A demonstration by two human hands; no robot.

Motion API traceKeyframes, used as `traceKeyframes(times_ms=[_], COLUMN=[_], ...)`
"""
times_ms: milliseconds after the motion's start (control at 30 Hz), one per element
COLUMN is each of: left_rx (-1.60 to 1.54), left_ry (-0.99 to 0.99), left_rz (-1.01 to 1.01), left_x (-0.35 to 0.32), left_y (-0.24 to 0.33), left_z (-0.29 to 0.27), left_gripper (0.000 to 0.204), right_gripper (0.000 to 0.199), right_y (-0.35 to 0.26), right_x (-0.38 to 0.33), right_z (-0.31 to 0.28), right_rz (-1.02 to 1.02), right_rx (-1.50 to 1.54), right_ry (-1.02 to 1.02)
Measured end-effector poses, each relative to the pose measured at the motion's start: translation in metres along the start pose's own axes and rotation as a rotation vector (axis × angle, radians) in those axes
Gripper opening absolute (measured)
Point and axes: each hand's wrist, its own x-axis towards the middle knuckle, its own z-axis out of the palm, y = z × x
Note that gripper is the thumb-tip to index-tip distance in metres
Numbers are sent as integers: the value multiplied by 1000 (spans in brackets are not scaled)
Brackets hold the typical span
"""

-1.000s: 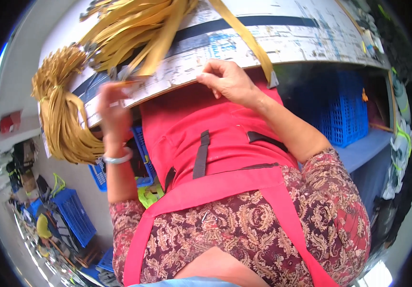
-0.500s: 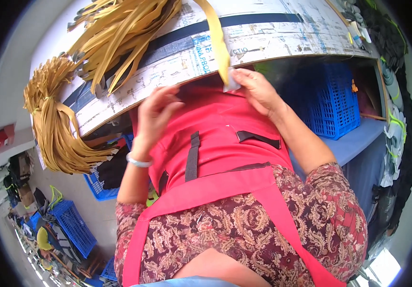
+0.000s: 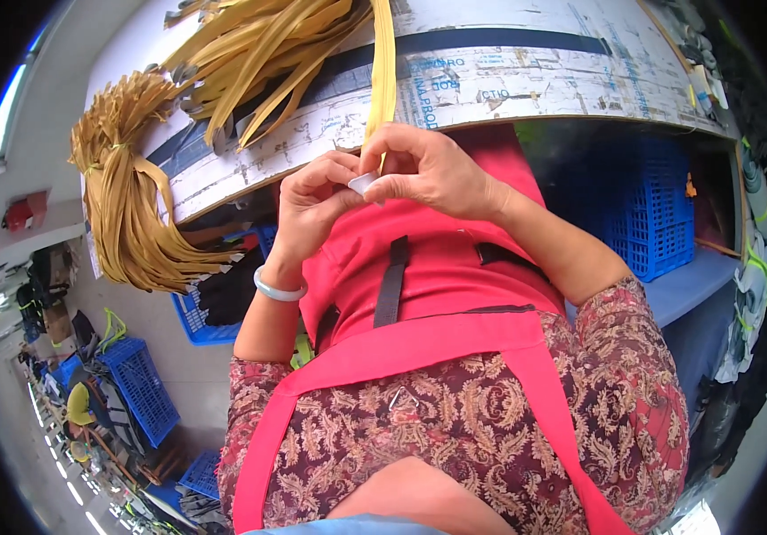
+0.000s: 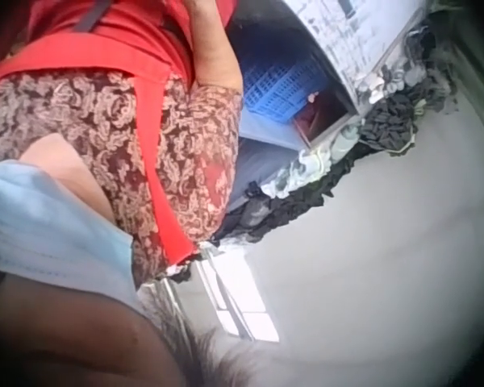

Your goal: Inspecting and organizing bundles of yellow fabric straps with white tags at a manufacturing workbench.

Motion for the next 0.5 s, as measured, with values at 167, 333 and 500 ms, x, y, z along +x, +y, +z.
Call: traceKeyframes(times_ms=[167,333,500], left_rx=[-66,-216,-291], left_ry=[-141,38,74], left_rz=[97,-10,-91], left_x=[-3,2,1], left_y=[24,18,9], left_z=[2,-10,-18], left_gripper=[14,8,7], right_gripper=[15,12,15], right_y=[-17,-14,-20], right_x=[7,18,26], right_z=[0,4,1], right_rz=[103,103,213], right_rx=[48,94,40], right_ry=[-4,20,-39])
